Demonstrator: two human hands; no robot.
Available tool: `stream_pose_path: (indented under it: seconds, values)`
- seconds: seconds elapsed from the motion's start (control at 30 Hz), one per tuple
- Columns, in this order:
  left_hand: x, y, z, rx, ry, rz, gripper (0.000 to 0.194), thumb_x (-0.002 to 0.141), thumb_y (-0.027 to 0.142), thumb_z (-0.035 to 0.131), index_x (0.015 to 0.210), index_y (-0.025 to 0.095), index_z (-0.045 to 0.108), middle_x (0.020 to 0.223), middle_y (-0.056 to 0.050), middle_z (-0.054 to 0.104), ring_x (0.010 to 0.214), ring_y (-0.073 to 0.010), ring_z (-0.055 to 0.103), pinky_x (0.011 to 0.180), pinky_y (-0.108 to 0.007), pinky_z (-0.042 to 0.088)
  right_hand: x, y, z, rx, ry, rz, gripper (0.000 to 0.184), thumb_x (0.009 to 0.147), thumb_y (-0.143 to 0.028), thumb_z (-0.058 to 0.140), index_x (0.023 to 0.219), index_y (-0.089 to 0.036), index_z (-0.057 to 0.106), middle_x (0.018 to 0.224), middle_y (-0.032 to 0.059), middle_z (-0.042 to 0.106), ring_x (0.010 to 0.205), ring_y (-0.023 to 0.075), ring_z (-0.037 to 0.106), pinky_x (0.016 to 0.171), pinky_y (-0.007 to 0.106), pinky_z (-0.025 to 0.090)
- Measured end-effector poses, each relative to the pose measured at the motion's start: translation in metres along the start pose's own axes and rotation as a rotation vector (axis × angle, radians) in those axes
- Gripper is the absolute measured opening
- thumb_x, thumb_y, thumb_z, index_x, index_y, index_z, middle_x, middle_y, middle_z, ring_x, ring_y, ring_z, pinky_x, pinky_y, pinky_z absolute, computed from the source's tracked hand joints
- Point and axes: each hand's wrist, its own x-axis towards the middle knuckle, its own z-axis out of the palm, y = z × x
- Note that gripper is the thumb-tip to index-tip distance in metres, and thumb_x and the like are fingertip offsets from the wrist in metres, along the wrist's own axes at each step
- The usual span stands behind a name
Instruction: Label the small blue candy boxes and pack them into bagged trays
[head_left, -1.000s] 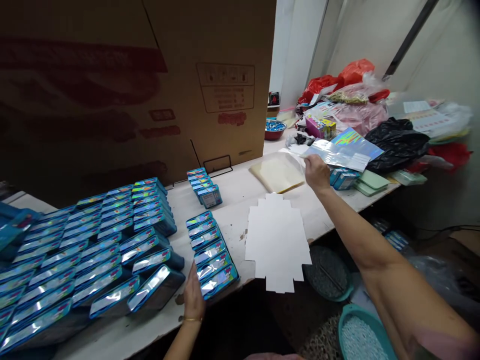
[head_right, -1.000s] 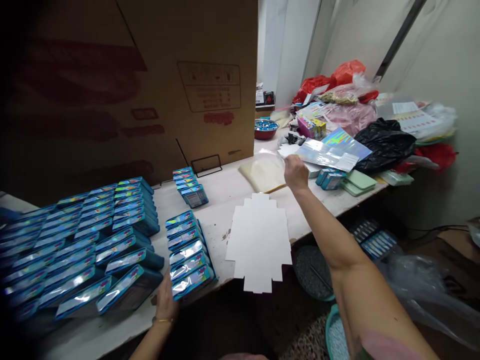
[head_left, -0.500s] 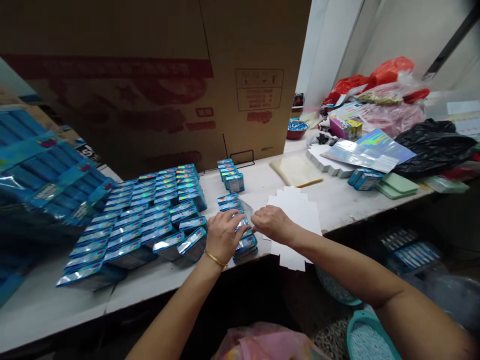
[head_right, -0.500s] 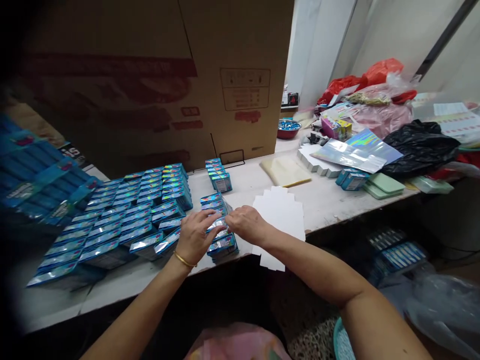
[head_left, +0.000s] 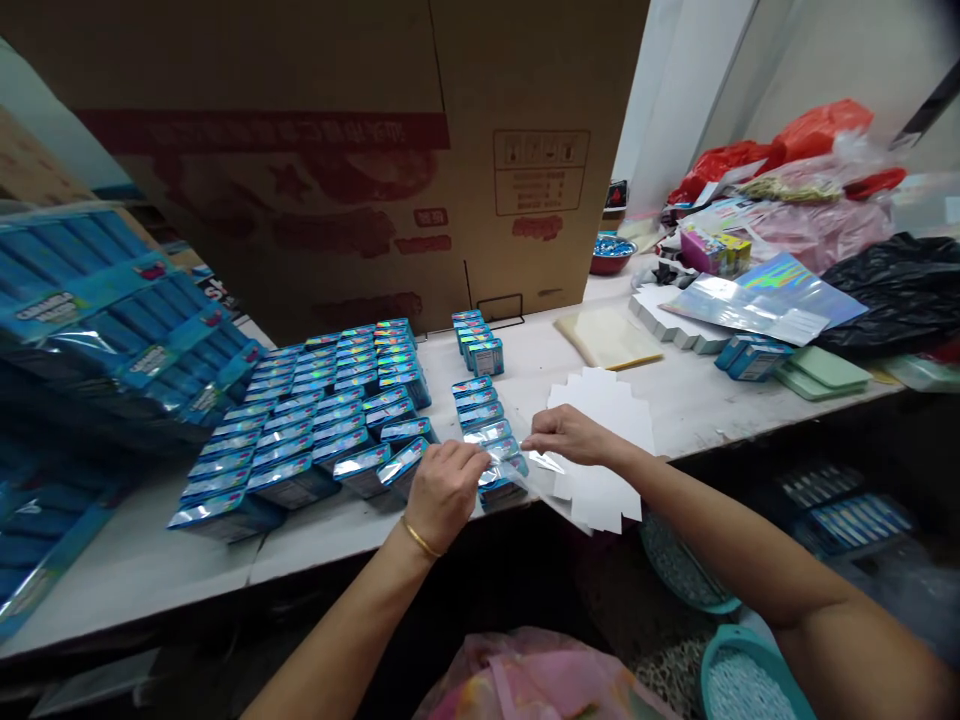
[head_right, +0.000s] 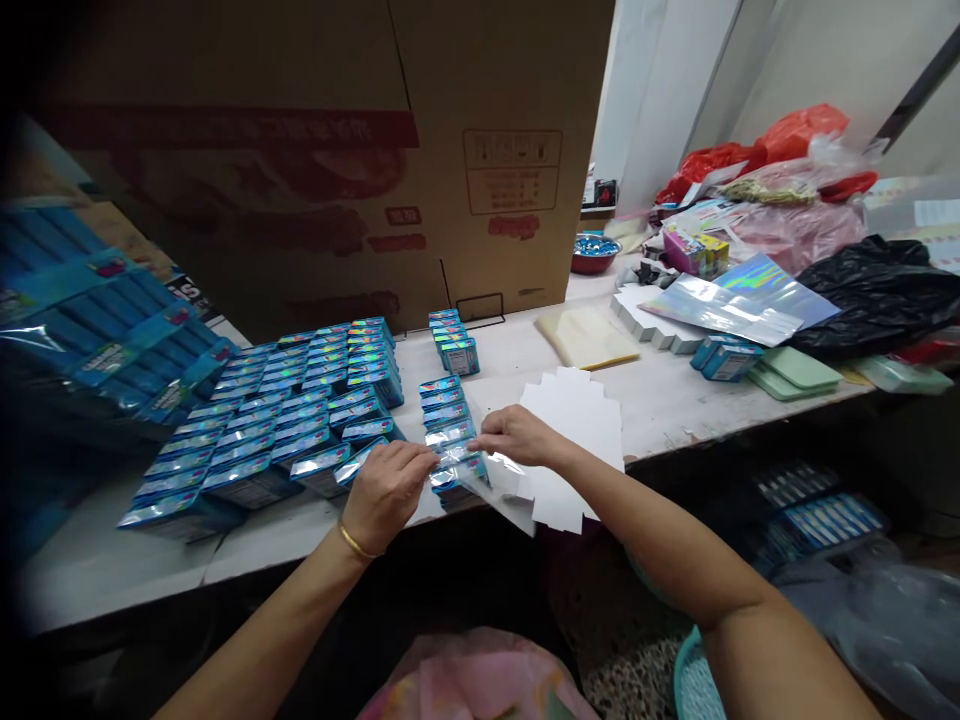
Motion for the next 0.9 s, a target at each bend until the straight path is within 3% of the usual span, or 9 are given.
stream_pose_path:
  seconds: [0.1,0.23,0.33,0.47,0.6,0.73,0.8,0.9]
  values:
    - [0.0,0.003,0.002,0.095,0.056,-0.034,0.02,0.083,0.018,0.041,0.074,0.018,0.058,0.067,-0.003,0.058,0.067,-0.0153,0.047,0.063,-0.029,0.03,-0.006,-0.014,0.001,-0.146,0.133,0.021,0.028,0.08,-0.037,0.053,0.062,-0.015,0.057,0.064,0.0,0.056,0.06,0.0092,0.049,0.055,0.02,0.033]
    - [0.017,0.013,0.004,0.187,0.15,-0.007,0.018,0.082,0.021,0.044,0.07,0.018,0.057,0.063,-0.003,0.055,0.065,-0.0165,0.046,0.061,-0.03,0.028,-0.012,-0.044,0.015,-0.341,0.258,-0.007,0.026,0.081,-0.039,0.049,0.088,-0.015,0.057,0.084,0.0056,0.058,0.079,0.0145,0.053,0.068,0.024,0.038]
    - [0.027,0.02,-0.001,0.222,0.194,0.018,0.022,0.083,0.022,0.044,0.064,0.018,0.054,0.061,-0.003,0.054,0.064,-0.0164,0.045,0.062,-0.03,0.028,-0.013,-0.046,0.02,-0.516,0.214,0.074,0.024,0.087,-0.031,0.039,0.091,-0.016,0.057,0.085,0.0068,0.059,0.082,0.0166,0.055,0.071,0.026,0.038]
    - [0.027,0.018,-0.003,0.198,0.17,0.027,0.021,0.082,0.023,0.044,0.064,0.019,0.055,0.061,-0.002,0.055,0.066,-0.0163,0.048,0.064,-0.029,0.031,-0.016,-0.022,0.013,-0.656,0.073,0.229,0.026,0.087,-0.03,0.036,0.085,-0.018,0.06,0.086,0.0076,0.061,0.079,0.018,0.058,0.063,0.026,0.038]
    - [0.027,-0.002,0.01,0.179,0.107,-0.19,0.014,0.079,0.024,0.047,0.075,0.016,0.058,0.088,-0.009,0.062,0.08,-0.0201,0.054,0.069,-0.03,0.038,-0.022,-0.015,0.008,-0.724,-0.033,0.286,0.025,0.085,-0.018,0.035,0.081,-0.017,0.06,0.082,0.0075,0.063,0.07,0.0165,0.059,0.056,0.024,0.035]
    - [0.038,-0.028,0.022,0.004,0.001,-0.359,0.025,0.081,0.021,0.041,0.098,0.015,0.058,0.089,-0.009,0.066,0.074,-0.0179,0.06,0.066,-0.027,0.043,-0.021,-0.027,0.005,-0.76,0.096,0.173,0.026,0.081,-0.008,0.035,0.088,-0.017,0.058,0.082,0.0082,0.062,0.073,0.0163,0.058,0.057,0.024,0.034]
    - [0.049,-0.038,0.018,-0.084,0.086,-0.391,0.032,0.081,0.017,0.037,0.107,0.016,0.056,0.087,-0.007,0.067,0.074,-0.0167,0.061,0.068,-0.027,0.045,-0.012,-0.024,0.0,-0.763,0.182,0.201,0.027,0.082,-0.008,0.034,0.092,-0.017,0.058,0.082,0.0087,0.062,0.073,0.0165,0.057,0.058,0.023,0.034]
    - [0.07,-0.047,0.001,-0.179,0.331,-0.432,0.039,0.078,0.016,0.038,0.114,0.017,0.053,0.089,-0.006,0.067,0.08,-0.0167,0.061,0.076,-0.028,0.046,0.013,-0.006,-0.015,-0.736,0.324,0.397,0.025,0.083,-0.012,0.035,0.09,-0.015,0.059,0.08,0.0105,0.063,0.071,0.0171,0.058,0.059,0.024,0.036]
